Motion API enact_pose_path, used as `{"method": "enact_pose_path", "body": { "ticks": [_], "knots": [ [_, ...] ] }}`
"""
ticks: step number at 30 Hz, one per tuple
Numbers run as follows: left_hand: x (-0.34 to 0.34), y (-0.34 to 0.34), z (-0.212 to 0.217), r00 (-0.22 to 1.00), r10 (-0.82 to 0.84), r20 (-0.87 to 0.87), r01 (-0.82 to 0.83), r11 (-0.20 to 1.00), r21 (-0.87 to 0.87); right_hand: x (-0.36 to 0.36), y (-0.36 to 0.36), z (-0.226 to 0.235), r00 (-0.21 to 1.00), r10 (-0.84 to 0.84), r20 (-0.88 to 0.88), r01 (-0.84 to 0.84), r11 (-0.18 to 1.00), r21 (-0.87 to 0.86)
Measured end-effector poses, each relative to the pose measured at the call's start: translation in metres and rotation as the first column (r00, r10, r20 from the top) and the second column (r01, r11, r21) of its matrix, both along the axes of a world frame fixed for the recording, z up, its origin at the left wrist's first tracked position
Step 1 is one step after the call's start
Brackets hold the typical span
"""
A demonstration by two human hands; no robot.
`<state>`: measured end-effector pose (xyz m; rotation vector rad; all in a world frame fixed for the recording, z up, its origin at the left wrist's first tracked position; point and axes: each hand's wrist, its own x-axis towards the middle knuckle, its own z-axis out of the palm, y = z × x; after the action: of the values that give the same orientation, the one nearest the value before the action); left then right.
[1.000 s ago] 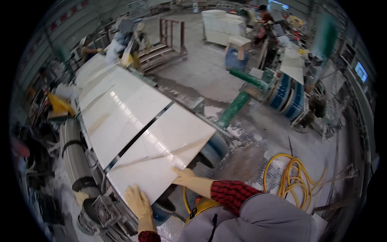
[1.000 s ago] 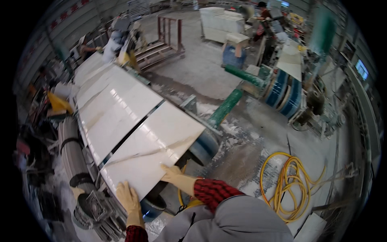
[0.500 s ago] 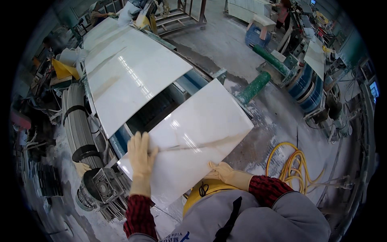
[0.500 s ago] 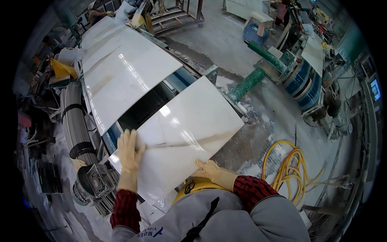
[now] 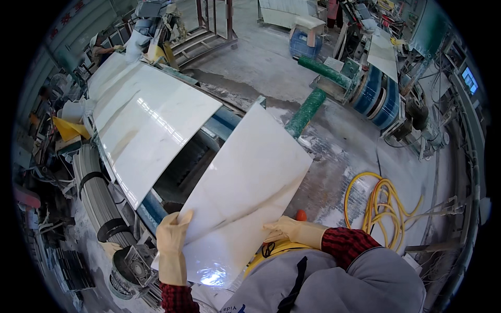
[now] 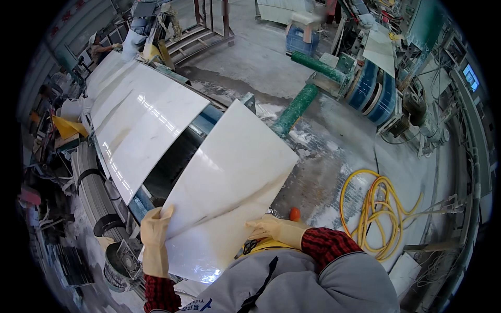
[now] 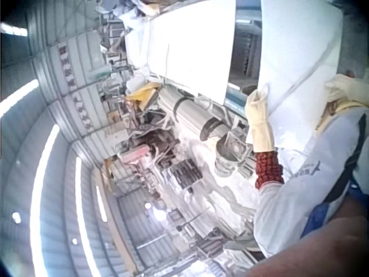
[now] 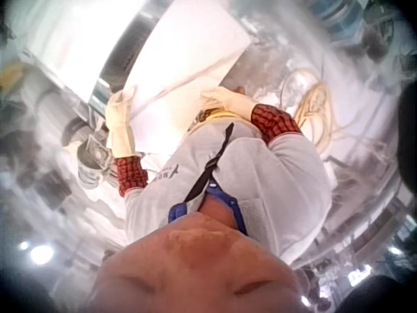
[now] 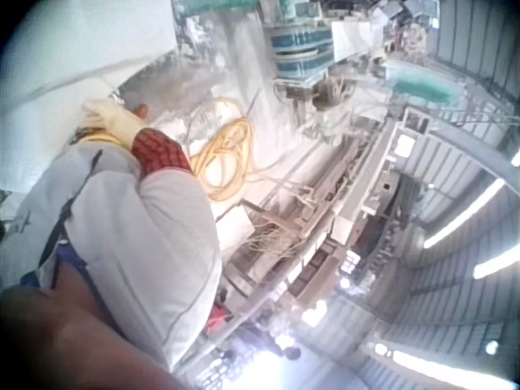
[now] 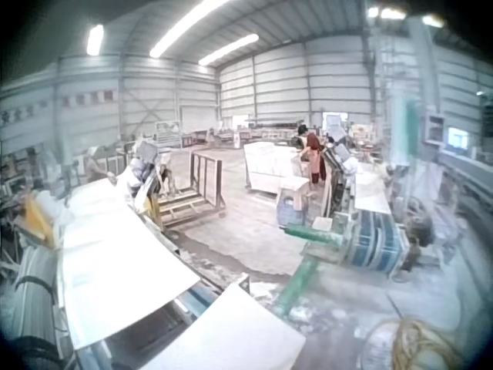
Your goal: The person repeatedly picks up large white rectangular tiles from a moving conveyor belt and places them onto a growing stack on the floor. The worker wears gloves and handles the tiles by hand, moving them from the belt to the pile.
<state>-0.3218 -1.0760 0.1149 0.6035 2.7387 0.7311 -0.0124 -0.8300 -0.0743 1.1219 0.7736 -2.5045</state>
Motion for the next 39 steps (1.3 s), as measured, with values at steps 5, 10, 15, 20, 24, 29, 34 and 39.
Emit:
{"method": "enact_pose_path", "body": {
  "ticks": [5,10,15,20,24,29,34,39],
  "knots": [
    [0.017,0.015,0.023,0.984,0.164,-0.063,-0.153,0.975,0.159,-0.005,0.036,0.059,0.994,-0.018,-0.108,0.044,0.969,0.244],
    [0.027,0.095,0.026,0.996,0.086,-0.037,-0.061,0.895,0.441,0.016,0.125,0.113,0.983,-0.048,-0.177,0.128,0.871,0.475],
    [0.053,0.239,0.004,0.997,0.078,-0.002,-0.071,0.924,0.377,0.065,0.262,0.141,0.960,-0.178,-0.217,0.279,0.686,0.672],
    [0.123,0.423,-0.019,0.956,-0.012,0.293,-0.158,0.819,0.551,0.127,0.411,0.160,0.825,-0.428,-0.368,0.556,0.505,0.660],
    [0.197,0.533,-0.032,0.865,-0.231,0.445,-0.113,0.774,0.623,0.195,0.505,0.174,0.790,-0.536,-0.297,0.538,0.374,0.756],
    [0.260,0.614,-0.037,0.842,-0.245,0.480,0.064,0.930,0.362,0.260,0.549,0.135,0.617,-0.719,-0.321,0.702,0.317,0.638],
    [0.280,0.679,-0.054,0.831,-0.415,0.370,0.400,0.909,0.122,0.307,0.581,0.073,0.516,-0.832,-0.204,0.734,0.307,0.606],
    [0.298,0.746,-0.067,0.786,-0.469,0.402,0.493,0.869,0.048,0.338,0.635,0.040,0.442,-0.897,0.008,0.671,0.336,0.661]
  ]
}}
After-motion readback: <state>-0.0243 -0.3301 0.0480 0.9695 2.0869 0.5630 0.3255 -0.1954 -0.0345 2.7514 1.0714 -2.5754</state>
